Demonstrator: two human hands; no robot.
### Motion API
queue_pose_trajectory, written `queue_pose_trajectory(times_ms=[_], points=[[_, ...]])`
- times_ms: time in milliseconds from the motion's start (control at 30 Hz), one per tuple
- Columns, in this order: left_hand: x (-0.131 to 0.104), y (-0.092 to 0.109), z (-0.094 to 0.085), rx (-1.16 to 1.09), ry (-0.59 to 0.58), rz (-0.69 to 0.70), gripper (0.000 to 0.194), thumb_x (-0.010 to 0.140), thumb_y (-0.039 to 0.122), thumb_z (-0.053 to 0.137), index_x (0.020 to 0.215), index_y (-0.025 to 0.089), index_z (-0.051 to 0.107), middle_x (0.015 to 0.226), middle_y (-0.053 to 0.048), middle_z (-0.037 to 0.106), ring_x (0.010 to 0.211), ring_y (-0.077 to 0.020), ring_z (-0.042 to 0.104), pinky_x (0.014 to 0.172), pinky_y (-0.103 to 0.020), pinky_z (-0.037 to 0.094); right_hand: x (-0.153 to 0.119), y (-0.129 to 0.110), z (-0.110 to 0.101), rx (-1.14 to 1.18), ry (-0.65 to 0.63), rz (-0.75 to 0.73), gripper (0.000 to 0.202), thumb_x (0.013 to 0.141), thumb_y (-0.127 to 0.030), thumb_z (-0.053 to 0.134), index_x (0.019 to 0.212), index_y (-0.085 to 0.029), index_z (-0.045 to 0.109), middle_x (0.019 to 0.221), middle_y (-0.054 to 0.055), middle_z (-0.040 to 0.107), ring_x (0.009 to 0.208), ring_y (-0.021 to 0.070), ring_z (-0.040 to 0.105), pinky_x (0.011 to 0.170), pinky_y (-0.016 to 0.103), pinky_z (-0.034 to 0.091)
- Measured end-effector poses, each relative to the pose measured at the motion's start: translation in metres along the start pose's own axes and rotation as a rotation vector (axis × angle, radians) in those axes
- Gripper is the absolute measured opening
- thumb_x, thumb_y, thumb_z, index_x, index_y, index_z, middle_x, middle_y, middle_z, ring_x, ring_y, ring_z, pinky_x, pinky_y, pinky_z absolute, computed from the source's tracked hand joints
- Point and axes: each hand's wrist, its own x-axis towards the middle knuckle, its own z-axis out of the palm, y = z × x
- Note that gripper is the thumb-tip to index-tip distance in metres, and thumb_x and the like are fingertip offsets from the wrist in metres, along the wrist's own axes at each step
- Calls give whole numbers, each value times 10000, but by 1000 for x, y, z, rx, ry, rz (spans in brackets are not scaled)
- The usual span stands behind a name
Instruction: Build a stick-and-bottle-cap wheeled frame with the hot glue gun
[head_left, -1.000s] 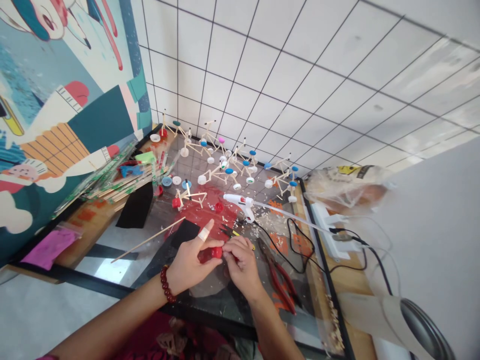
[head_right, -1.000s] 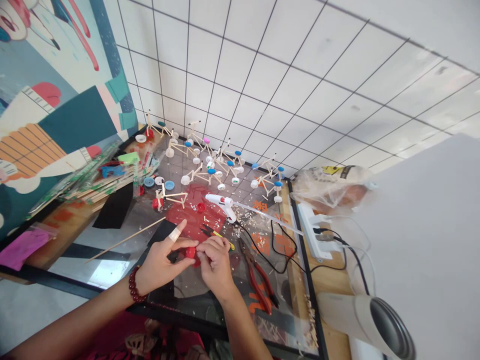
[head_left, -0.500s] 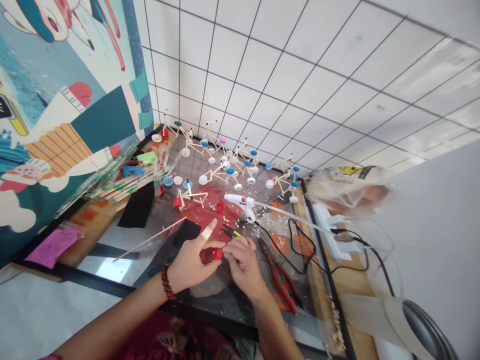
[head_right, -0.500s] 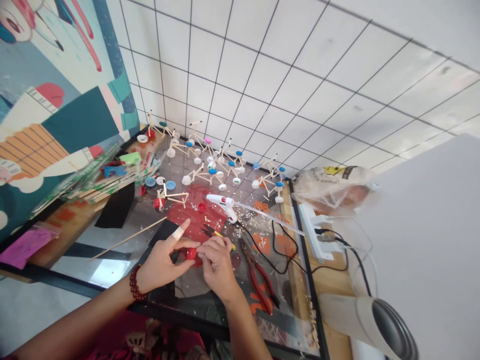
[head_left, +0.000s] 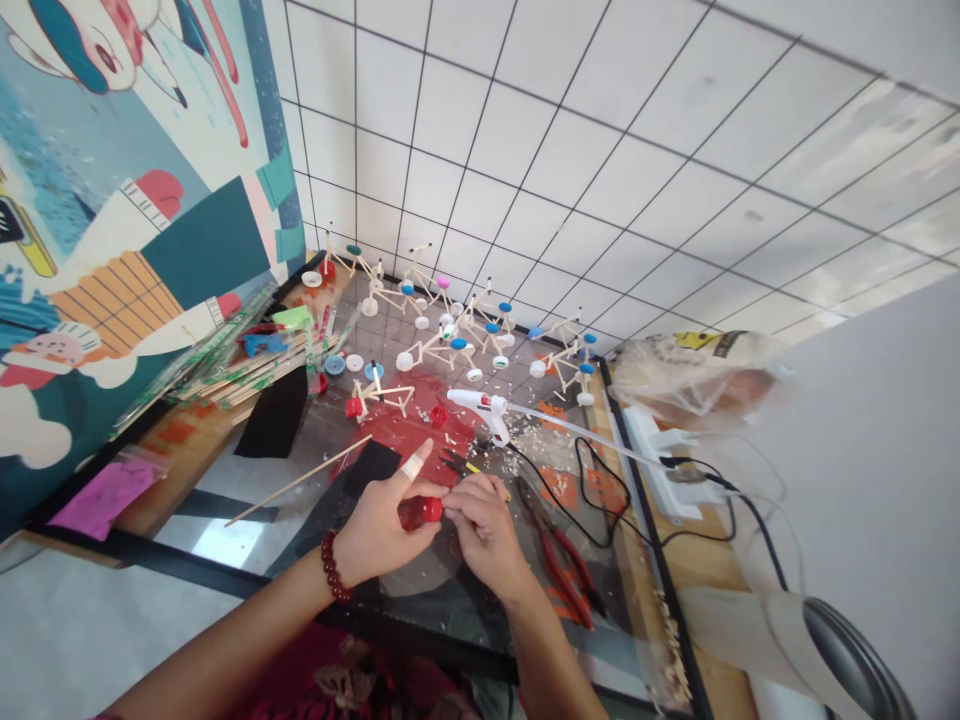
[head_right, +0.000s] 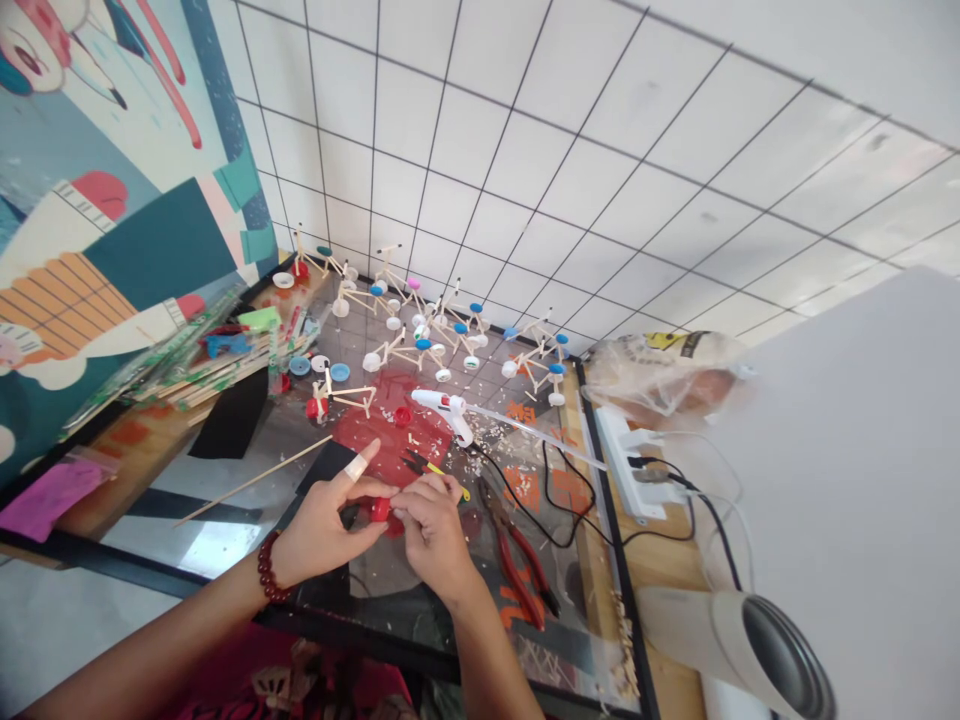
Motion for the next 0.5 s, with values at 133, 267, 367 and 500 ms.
queue_pose_trajectory(times_ms=[133, 267, 367, 500], points=[[0, 1, 0, -29, -8, -6, 923, 730, 111, 636, 1543, 287, 234, 1029, 27, 780, 916, -141, 738, 871, -265, 574, 1, -1, 0, 1, 1, -2, 262, 903, -89, 493, 843, -256, 685, 738, -14, 658, 799, 177, 559, 873, 408, 317], [1, 0, 2, -99, 24, -69, 906, 753, 137, 639, 1546, 279, 222, 1019, 19, 771, 904, -140, 728, 843, -269, 579, 1, -1, 2, -12, 40, -4, 230, 915, -114, 517, 860, -257, 689, 772, -10, 697, 820, 183, 580, 879, 416, 324], [3, -6, 1, -129, 59, -91, 880, 779, 153, 620, 1549, 250, 206, 1046, -7, 750, 949, -147, 713, 893, -300, 567, 0, 1, 4, -47, 72, 15, 152, 898, -183, 610, 964, -280, 705, 878, 4, 746, 912, 214, 606, 960, 454, 305], [5, -18, -4, 6, 26, -126, 821, 783, 147, 593, 1530, 232, 261, 1064, -27, 733, 956, -166, 706, 927, -344, 551, 0, 5, -2, -99, 72, 73, 423, 797, -305, 760, 1205, -301, 647, 1131, 53, 724, 1108, 273, 591, 1081, 503, 255]])
